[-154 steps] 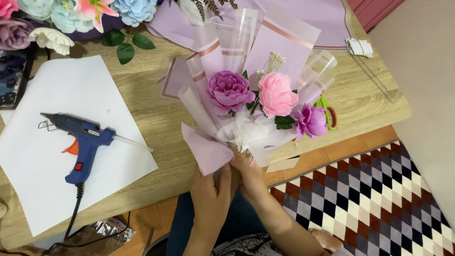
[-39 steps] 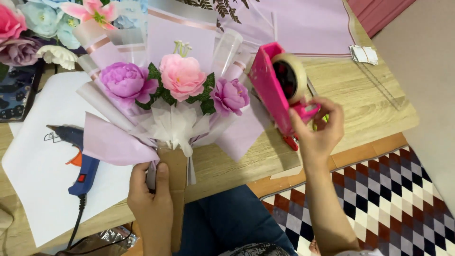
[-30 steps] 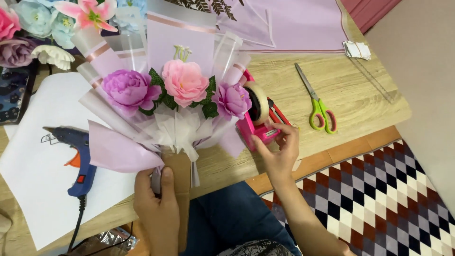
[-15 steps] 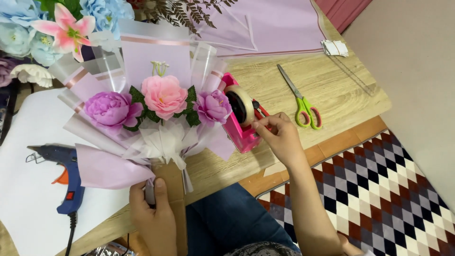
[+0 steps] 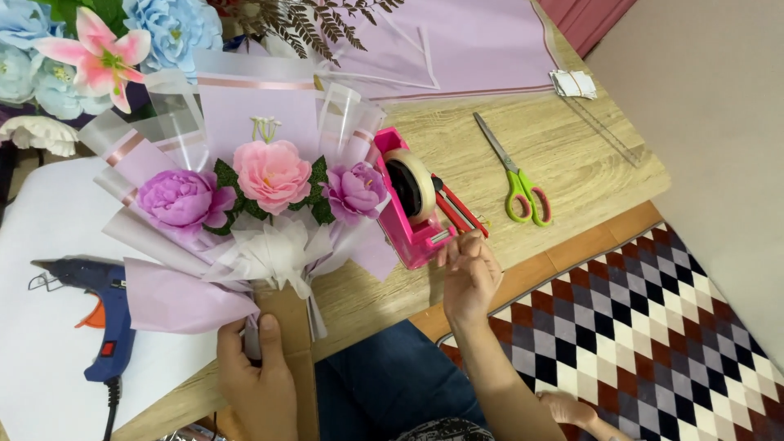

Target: Wrapping a small bouquet of artificial flowers with decorative paper and tape at a design station.

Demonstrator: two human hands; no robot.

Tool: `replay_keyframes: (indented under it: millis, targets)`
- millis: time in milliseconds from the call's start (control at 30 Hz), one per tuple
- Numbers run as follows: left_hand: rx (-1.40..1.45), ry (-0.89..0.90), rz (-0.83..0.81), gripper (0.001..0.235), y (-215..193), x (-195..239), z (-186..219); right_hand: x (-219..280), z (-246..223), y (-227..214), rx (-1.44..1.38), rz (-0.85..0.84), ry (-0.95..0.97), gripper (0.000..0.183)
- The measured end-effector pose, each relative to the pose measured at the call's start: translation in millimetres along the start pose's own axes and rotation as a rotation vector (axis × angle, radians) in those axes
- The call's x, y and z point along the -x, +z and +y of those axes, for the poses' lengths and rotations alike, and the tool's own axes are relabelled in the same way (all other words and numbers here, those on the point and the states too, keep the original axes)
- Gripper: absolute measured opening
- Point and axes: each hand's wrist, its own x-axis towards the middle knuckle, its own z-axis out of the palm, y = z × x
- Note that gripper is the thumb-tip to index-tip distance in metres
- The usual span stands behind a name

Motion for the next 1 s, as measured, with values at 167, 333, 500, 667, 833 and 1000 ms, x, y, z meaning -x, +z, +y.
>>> replay_keyframes:
  millis: [167, 333, 500, 667, 833, 1000]
  targets:
    - [0.023, 0.027, -0.002, 0.034, 0, -1, 0, 12, -1, 12, -0.037, 0.084, 0.071, 0.037]
    - [0.004, 0.009, 0.006, 0.031, 1, 0, 4, 16, 8, 14, 0.023, 0.127, 0.008, 0.036]
    - [0.024, 0.006, -0.017, 0.031, 1, 1, 2, 31, 20, 13, 0.231, 0.132, -0.129, 0.042]
    - [-0.107, 0.222, 0.027, 0.035, -1, 5, -1, 45, -23, 26, 0.305, -0.417, -0.25, 0.027]
    - [-0.26, 0.382, 0.161, 0.035, 7, 17, 3, 48, -60, 69, 0.38, -0.894, -0.185, 0.013]
    - [-0.287, 0.499, 0.248, 0.02, 7, 28, 23, 57, -58, 101, 0.618, -1.137, -0.296, 0.003]
